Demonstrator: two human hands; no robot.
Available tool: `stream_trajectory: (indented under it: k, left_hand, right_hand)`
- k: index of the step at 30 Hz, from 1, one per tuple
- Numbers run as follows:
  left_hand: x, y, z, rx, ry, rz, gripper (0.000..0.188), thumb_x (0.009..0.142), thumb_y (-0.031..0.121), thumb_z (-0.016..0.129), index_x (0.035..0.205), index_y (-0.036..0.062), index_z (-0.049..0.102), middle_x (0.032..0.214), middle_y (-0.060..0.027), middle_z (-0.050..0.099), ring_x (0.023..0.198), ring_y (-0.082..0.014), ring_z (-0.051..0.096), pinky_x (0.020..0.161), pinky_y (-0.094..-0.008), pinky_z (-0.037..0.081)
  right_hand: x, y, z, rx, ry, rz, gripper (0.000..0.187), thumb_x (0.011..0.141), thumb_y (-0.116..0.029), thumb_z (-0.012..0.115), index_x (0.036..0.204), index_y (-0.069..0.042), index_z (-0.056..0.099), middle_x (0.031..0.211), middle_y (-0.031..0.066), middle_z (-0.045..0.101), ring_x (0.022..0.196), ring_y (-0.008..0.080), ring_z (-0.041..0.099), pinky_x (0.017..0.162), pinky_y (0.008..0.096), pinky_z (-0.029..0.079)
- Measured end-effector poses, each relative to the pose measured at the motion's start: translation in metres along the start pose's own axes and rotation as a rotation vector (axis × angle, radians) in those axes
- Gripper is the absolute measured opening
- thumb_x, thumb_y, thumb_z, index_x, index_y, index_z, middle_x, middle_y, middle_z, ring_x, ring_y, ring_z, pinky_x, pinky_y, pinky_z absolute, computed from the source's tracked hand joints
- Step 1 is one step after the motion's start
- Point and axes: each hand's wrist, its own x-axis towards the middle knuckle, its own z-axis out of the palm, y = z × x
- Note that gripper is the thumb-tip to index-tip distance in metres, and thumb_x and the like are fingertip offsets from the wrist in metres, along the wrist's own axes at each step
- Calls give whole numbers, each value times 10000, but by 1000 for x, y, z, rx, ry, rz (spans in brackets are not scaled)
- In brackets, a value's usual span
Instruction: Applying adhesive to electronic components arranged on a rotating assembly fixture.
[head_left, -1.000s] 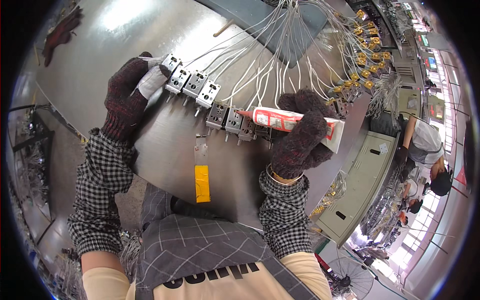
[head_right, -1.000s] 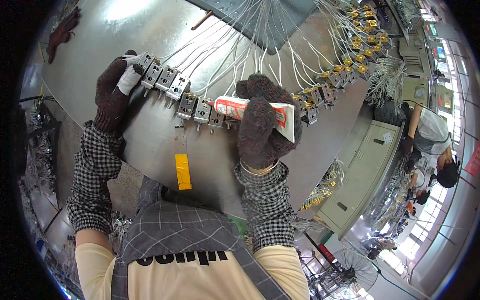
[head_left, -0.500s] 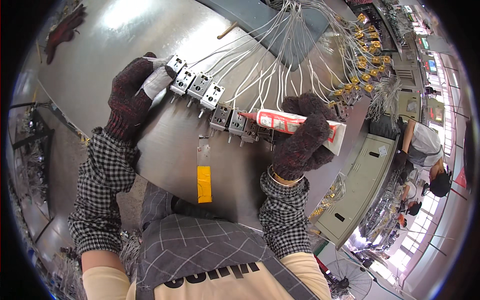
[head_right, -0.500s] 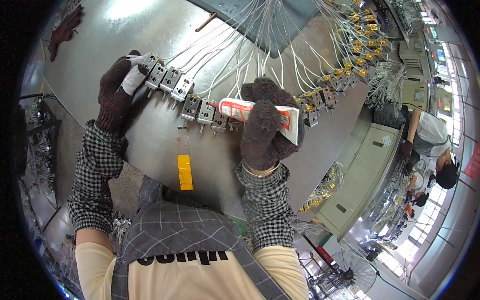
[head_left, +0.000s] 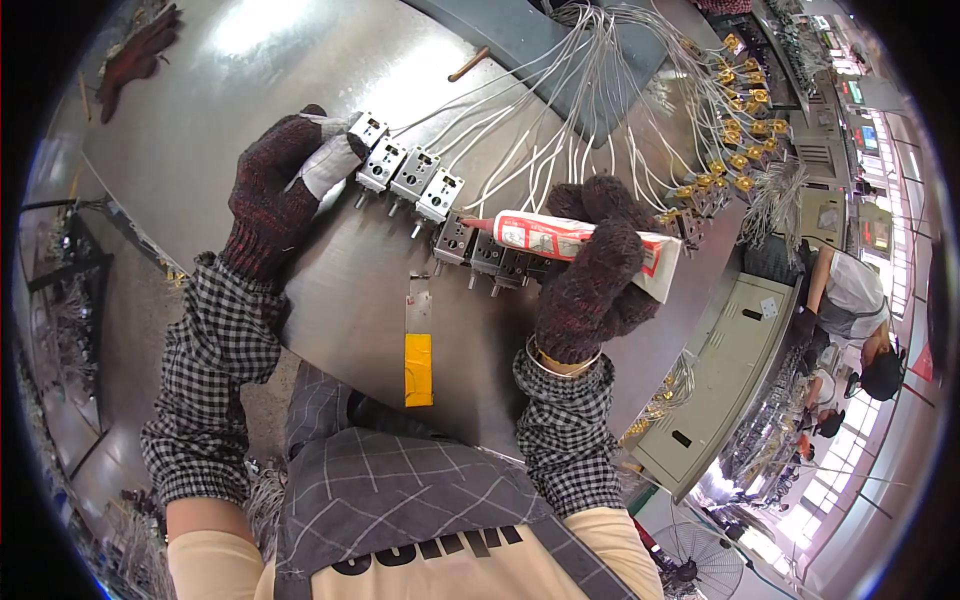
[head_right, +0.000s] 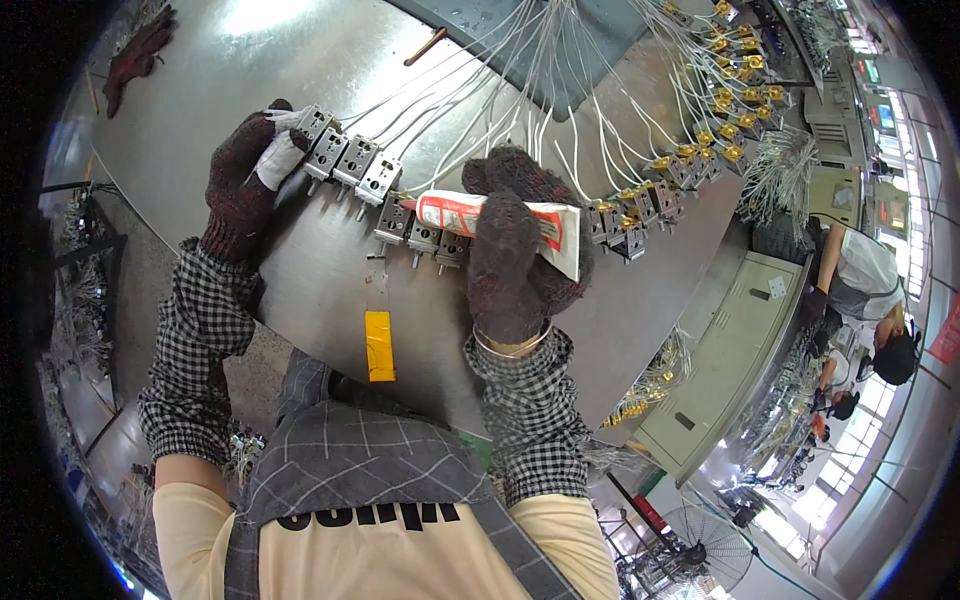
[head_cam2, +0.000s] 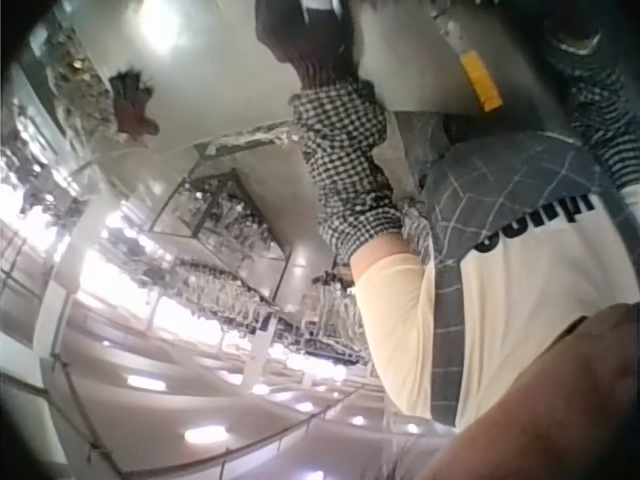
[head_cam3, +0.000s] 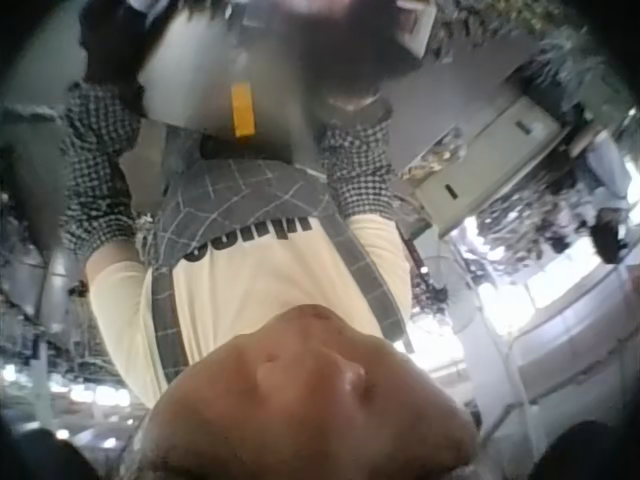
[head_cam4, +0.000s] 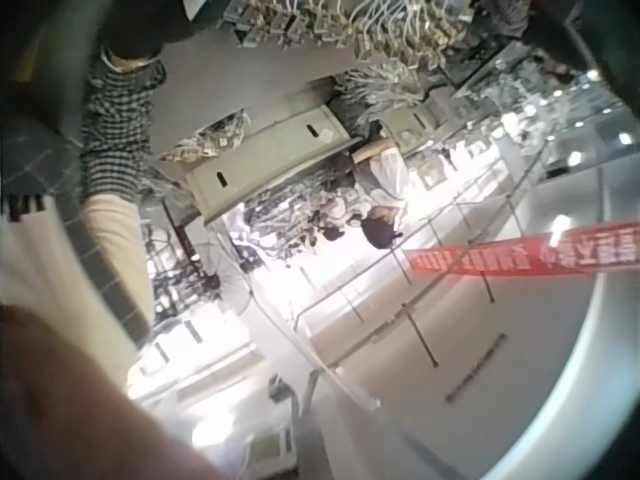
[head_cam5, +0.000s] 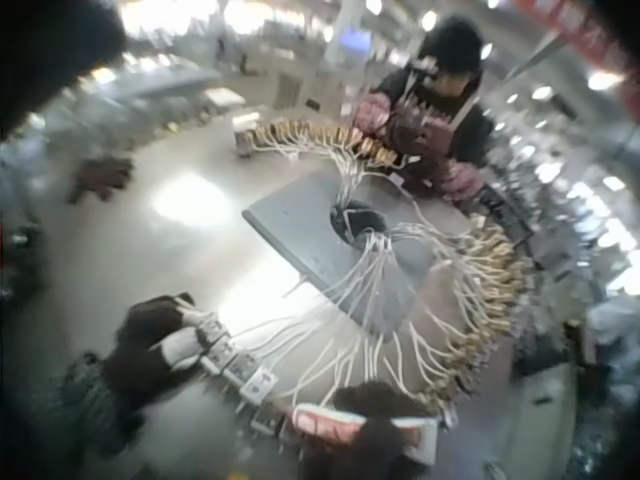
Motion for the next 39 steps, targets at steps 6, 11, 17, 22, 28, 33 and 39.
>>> stream_trajectory:
  k: [6,11,17,22,28,33,39]
  left_hand:
    - [4,3,10,-13,-15,-22,335,882,122,686,1180,-23,641,1037,-109,668,981,-183,617,899,-326,475]
    - [8,10,4,-177,-216,-37,587,821,260,754,1307,-8,560,1034,-67,638,954,-154,597,897,-330,472]
    - [35,5,19,335,-550,182,829,594,482,870,1198,-21,607,949,-115,633,888,-218,635,785,-334,496]
    - [40,15,39,437,-493,405,687,563,454,882,1034,6,658,786,-108,605,741,-288,593,684,-399,457]
    - [38,21,44,483,-499,439,691,561,422,889,1072,22,652,786,-104,601,743,-287,590,709,-406,457]
    - [39,26,44,497,-529,397,701,567,417,889,1102,31,651,809,-100,613,795,-294,601,774,-406,460]
    - [36,22,40,512,-498,422,701,577,426,882,1105,25,655,796,-98,604,773,-297,587,771,-416,449]
  right_hand:
    - [6,22,-29,-91,-114,-242,453,938,-303,624,1117,106,543,1016,229,645,817,339,684,695,456,612]
    - [22,3,-4,227,-5,-46,446,950,-325,612,1152,66,540,1000,149,634,811,265,646,701,401,565]
    - [26,-7,-19,260,269,213,410,970,-333,585,1184,17,583,984,76,621,813,185,605,678,306,519]
    - [26,0,-28,-213,322,-95,369,975,-308,547,1057,41,634,967,118,651,723,223,655,633,324,551]
    - [23,5,-28,-79,338,-75,472,976,-384,533,997,74,643,945,165,661,690,261,656,601,358,569]
    - [22,5,-27,-95,352,-84,457,965,-365,572,991,84,650,960,174,662,722,269,660,622,378,580]
    - [19,5,-24,-113,288,-83,424,967,-331,574,1008,84,648,985,186,658,760,290,666,644,402,590]
